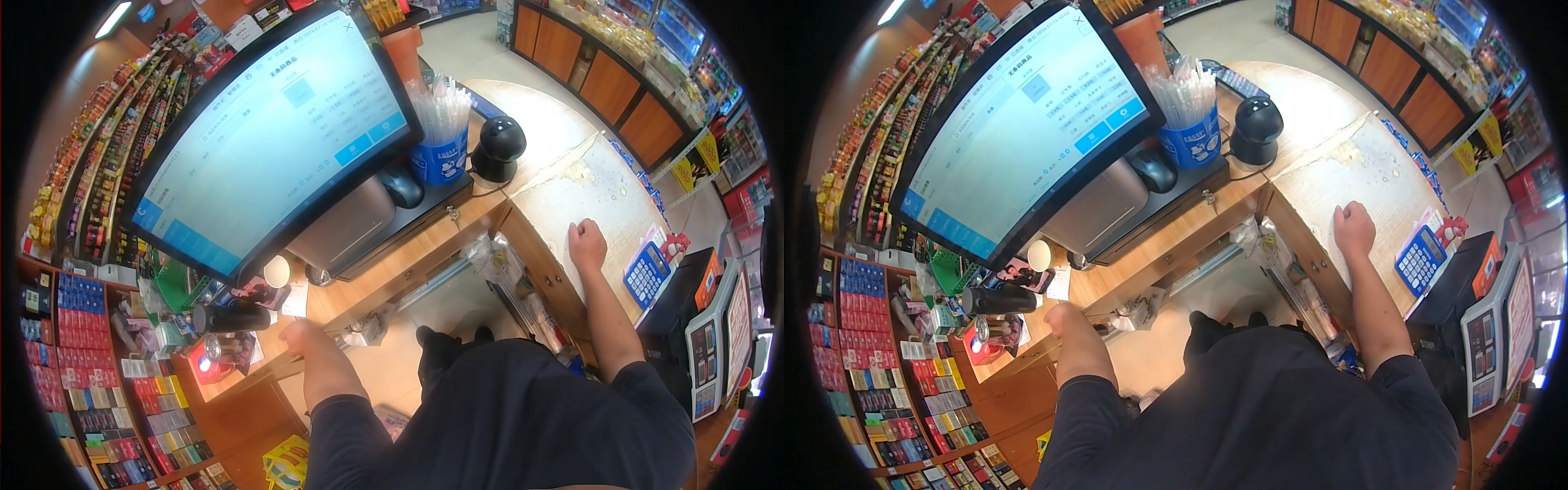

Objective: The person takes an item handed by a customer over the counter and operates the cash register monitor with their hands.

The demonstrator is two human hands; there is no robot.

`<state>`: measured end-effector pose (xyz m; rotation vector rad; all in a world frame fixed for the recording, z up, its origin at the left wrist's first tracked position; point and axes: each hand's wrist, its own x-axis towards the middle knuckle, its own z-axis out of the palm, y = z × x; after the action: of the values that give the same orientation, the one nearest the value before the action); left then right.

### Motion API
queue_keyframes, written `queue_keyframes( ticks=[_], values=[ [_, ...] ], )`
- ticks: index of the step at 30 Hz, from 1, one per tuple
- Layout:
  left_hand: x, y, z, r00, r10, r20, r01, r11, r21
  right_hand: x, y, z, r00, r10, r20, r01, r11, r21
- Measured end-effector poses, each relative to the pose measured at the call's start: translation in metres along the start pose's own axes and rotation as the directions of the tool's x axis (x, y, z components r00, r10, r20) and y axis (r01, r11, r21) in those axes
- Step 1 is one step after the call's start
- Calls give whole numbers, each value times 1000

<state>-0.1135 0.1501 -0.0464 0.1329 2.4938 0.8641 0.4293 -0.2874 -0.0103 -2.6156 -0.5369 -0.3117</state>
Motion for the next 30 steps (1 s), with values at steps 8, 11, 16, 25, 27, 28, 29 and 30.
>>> queue_keyframes(
  ticks=[8, 11, 16, 25, 27, 28, 29, 30],
  values=[
    [-42, 9, -25, 999, -41, -6, 40, 996, -79, -1, -1, -2, 1000, -5, 2, 5, 1000, 5],
    [-67, 18, -39, 989, -144, -38, 133, 970, -201, 0, -2, -3, 1000, 2, 10, -2, 1000, 5],
    [42, -7, 28, 1000, 6, -25, -4, 998, 70, -1, -3, -4, 1000, 1, 7, -1, 1000, 9],
    [22, -2, 15, 1000, -2, -15, 3, 997, 71, -1, -2, -3, 1000, 7, 8, -7, 1000, 18],
    [16, -2, 11, 1000, 11, -8, -10, 997, 78, -1, -5, -5, 999, 22, 25, -22, 1000, 10],
    [9, -1, 6, 1000, 4, -7, -3, 998, 61, -1, -6, -6, 999, 29, 33, -30, 1000, 6],
    [-10, 4, -6, 999, -30, -10, 30, 1000, 1, 0, -5, -6, 999, 28, 33, -29, 1000, 6],
    [-2, 2, -1, 1000, -23, -13, 23, 1000, 6, 0, -5, -5, 999, 27, 33, -28, 1000, 7]
  ],
)
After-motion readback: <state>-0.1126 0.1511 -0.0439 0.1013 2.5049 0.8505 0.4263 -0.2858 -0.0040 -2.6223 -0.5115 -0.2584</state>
